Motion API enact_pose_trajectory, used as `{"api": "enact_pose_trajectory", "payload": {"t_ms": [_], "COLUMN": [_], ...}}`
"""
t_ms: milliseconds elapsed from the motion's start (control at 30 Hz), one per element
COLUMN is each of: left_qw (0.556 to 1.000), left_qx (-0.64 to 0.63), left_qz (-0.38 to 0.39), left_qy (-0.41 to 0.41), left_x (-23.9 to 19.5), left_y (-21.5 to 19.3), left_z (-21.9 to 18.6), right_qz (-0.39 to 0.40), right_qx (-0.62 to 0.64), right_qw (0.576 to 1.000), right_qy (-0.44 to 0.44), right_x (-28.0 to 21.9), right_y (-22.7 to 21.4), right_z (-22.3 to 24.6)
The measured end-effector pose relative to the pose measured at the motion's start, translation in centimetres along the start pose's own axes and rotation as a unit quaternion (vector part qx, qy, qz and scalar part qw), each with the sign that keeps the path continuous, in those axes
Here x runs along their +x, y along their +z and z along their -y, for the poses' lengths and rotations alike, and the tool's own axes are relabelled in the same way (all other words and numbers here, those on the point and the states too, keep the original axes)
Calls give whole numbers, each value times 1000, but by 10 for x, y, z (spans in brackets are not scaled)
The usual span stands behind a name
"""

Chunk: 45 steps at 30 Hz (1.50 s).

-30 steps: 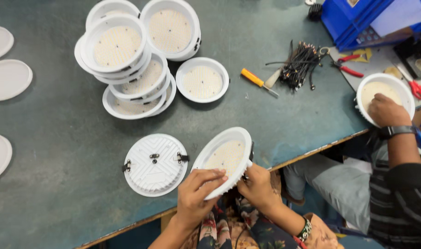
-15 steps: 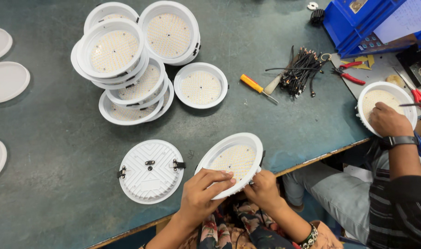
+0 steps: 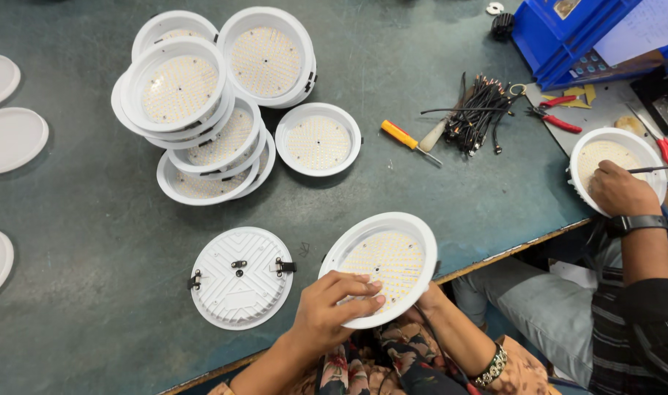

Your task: The person attaches wire clips and inserts wire harnesses into LED light fixture housings at a workbench.

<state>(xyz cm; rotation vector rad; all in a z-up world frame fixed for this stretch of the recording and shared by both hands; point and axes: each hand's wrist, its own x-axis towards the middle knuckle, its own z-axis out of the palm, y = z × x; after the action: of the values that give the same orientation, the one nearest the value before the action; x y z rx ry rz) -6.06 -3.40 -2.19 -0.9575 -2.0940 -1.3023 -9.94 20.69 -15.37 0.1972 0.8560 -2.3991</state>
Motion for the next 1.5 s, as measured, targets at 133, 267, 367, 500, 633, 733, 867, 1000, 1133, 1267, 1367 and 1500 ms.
{"api": "enact_pose_trajectory", "payload": {"t_ms": [133,267,367,500,633,733,867,1000,1133,1267,1367,1500], "left_qw": [996,991,993,996,995,995,996,998,997,994,988,981], "left_qx": [44,103,103,17,-11,-10,4,46,27,72,150,187], "left_qz": [20,-5,-49,-65,-64,-69,-74,-50,-15,9,7,38], "left_qy": [76,80,19,-56,-73,-77,-56,-11,65,84,27,17], "left_x": [3,0,-2,-2,-3,-4,-6,-6,-2,-1,0,0], "left_y": [-11,-7,2,5,5,5,4,-1,-13,-14,3,18], "left_z": [3,2,-5,-10,-13,-14,-15,-10,-2,16,35,61], "right_qz": [-40,-81,-63,-5,23,23,1,-29,-10,-33,-55,-95], "right_qx": [-107,-352,-461,-643,-712,-726,-695,-467,-9,-172,-280,-536], "right_qw": [993,921,850,629,464,463,535,847,999,983,951,806], "right_qy": [-18,-149,-249,-438,-527,-509,-481,-254,45,-57,-120,-231], "right_x": [-3,-15,-19,-22,-25,-26,-24,-19,6,31,49,83], "right_y": [-10,-6,22,66,86,82,53,12,-5,2,-2,-11], "right_z": [-3,-1,6,22,34,34,19,12,12,11,14,20]}}
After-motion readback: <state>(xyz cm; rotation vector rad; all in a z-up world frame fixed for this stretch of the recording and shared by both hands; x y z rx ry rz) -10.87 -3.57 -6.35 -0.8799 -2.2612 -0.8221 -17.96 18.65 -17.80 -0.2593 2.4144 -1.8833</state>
